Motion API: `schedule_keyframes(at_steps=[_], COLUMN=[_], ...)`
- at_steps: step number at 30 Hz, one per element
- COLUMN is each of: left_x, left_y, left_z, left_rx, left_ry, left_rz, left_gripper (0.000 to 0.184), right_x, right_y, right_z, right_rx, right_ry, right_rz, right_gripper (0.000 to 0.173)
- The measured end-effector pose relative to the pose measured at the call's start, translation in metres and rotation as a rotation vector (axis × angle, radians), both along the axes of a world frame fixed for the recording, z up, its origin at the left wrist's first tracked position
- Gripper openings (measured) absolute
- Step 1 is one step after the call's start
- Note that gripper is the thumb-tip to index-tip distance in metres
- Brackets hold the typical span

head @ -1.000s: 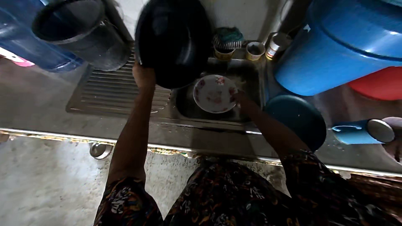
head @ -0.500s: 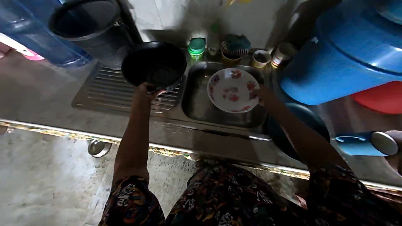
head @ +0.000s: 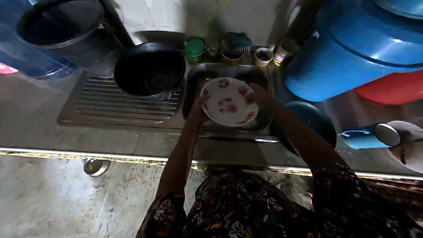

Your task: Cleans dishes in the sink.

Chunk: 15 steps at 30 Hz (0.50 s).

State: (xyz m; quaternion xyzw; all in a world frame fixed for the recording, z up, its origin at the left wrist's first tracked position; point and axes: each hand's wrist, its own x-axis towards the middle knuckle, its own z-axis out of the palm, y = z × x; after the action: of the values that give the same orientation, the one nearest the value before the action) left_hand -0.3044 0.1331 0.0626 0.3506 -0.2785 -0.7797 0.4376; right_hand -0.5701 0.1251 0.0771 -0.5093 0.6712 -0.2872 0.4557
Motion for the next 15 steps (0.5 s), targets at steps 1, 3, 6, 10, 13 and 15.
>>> schedule_keyframes(at_steps=[1,3,6,10,13,15], left_x=[-0.005,-0.013,-0.020,-0.027,-0.030,-0.028], left_y=[0.001,0.005,0.015,0.017,0.009,0.003], left_z=[-0.006,-0.016,-0.020,-0.029,-0.034,-0.032], left_rx=[0.024,0.088,0.100,0.055,-0.002,0.007], left_ry=[0.063,0.091,0.050,0.070,0.126,0.075], left_rz=[0.061,0.190,0.255,0.259,0.281,0.329], left_gripper=[0.025,0.026,0.025,0.029,0.028,0.025], right_x=[0.002,0.007,0.017,0.046,0.078,0.093], right_y=[0.001,0.008,0.005,-0.008,-0.015,-0.008], right_z=[-0.004,-0.010,-0.045,-0.060,-0.072,-0.059], right_rx=[-0.041,-0.183,-0.467,-0.498,-0.568,-0.458], right_ry=[0.134,0.494,0.851,0.867,0.697,0.614], right_rz=[0.042,0.214,0.448,0.594,0.703,0.815], right_gripper=[0.058,0.065,0.072,0.072,0.068,0.062])
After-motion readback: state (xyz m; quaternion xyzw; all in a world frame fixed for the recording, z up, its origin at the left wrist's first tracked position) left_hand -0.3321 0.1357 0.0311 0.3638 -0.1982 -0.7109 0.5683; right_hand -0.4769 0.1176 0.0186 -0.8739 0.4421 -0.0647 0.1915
